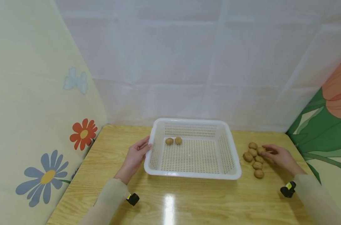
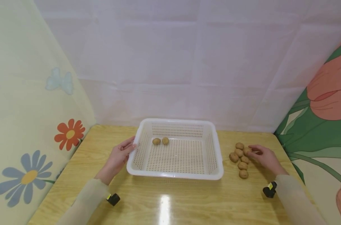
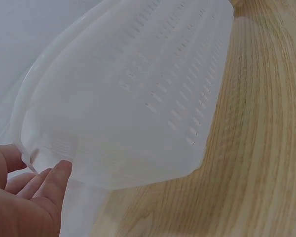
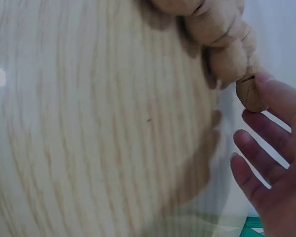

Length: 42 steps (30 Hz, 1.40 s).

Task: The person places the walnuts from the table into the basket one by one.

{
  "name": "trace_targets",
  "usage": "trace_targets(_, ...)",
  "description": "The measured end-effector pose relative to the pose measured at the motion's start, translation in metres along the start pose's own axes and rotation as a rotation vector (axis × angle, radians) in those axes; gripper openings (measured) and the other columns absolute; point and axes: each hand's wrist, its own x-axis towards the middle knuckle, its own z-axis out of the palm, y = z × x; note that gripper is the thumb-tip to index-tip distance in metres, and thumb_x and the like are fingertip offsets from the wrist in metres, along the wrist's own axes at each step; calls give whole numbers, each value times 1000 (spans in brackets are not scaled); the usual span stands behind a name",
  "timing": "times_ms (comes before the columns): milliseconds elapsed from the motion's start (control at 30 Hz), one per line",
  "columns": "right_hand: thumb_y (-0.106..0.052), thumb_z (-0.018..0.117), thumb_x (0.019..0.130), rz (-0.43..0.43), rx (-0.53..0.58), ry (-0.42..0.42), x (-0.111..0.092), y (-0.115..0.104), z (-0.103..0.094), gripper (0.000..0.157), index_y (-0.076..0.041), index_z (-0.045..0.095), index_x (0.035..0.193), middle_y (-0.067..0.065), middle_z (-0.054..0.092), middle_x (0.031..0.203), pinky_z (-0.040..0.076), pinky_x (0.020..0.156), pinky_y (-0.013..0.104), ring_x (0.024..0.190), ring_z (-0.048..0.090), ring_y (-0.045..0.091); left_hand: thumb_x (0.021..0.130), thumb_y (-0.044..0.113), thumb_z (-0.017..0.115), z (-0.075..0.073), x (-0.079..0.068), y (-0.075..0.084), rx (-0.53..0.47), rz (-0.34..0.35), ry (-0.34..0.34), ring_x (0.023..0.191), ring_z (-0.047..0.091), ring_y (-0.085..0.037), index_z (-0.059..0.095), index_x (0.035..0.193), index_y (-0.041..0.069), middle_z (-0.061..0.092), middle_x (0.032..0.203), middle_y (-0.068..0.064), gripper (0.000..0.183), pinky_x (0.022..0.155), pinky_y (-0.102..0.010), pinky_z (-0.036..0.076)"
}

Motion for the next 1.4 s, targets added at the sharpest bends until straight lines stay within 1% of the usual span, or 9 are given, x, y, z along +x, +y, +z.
trace_targets(100, -27, 67, 104, 0, 3, 2, -1, -5, -3, 49, 6, 60, 139, 30, 68, 125, 54, 75, 29, 105, 66, 41, 107, 12, 61, 0, 0, 1, -8, 0, 4, 110, 67, -3, 47, 156, 9, 54, 153, -18, 52, 92, -21, 58)
trace_targets(267, -28, 66, 104, -8, 11, 9, -2, -21, -8, 50, 5, 59, 141, 30, 67, 127, 55, 81, 39, 109, 64, 42, 106, 11, 60, 0, 0, 1, -15, 10, 4, 107, 68, -2, 46, 156, 8, 54, 152, -19, 52, 92, -21, 58)
trace_targets(467, -30, 67, 104, -11, 26, 7, -3, -39, -15, 51, 3, 59, 142, 27, 67, 130, 55, 78, 34, 100, 60, 10, 106, 10, 61, -1, -1, 1, -23, 34, -8, 102, 69, -1, 46, 156, 6, 55, 151, -20, 52, 86, -19, 59)
trace_targets(533, -32, 66, 104, -9, 27, -3, -4, -45, -17, 52, 1, 58, 144, 26, 66, 132, 55, 77, 33, 100, 58, 6, 106, 9, 61, -1, -1, 0, -26, 38, -9, 101, 69, -1, 47, 156, 6, 56, 150, -20, 52, 85, -19, 59)
trace_targets(633, -36, 65, 105, 2, 34, -19, -3, -55, -19, 54, -2, 57, 146, 25, 65, 134, 55, 78, 37, 106, 60, 17, 106, 9, 61, -1, -2, -1, -33, 40, -12, 101, 69, -1, 47, 156, 5, 56, 150, -20, 52, 86, -19, 59)
trace_targets(800, -42, 62, 106, 10, 32, -59, 0, -73, -23, 58, -4, 55, 149, 26, 62, 138, 57, 86, 52, 117, 59, 40, 106, 10, 61, -2, -1, -2, -34, 45, -22, 104, 69, -2, 46, 156, 6, 54, 151, -21, 52, 88, -20, 59)
trace_targets(933, -43, 61, 105, 6, 46, -93, 4, -92, -27, 59, -6, 53, 151, 25, 62, 138, 55, 89, 57, 119, 58, 41, 106, 11, 61, -1, -2, -2, -26, 49, -33, 106, 69, -4, 45, 157, 5, 53, 152, -22, 53, 88, -21, 59)
trace_targets(1200, -45, 65, 103, -43, 89, -131, 20, -126, -25, 57, -10, 58, 147, 17, 66, 132, 59, 82, 42, 112, 63, 33, 106, 10, 61, 1, -2, -1, -32, 46, -38, 105, 68, -2, 44, 157, 4, 52, 153, -22, 54, 88, -20, 59)
trace_targets(1400, -47, 65, 102, -103, 75, -169, 39, -154, -19, 56, -12, 61, 145, 15, 67, 134, 58, 81, 40, 112, 63, 32, 106, 9, 61, 1, -2, -1, -37, 47, -31, 103, 68, -1, 45, 156, 3, 53, 151, -22, 54, 88, -19, 59)
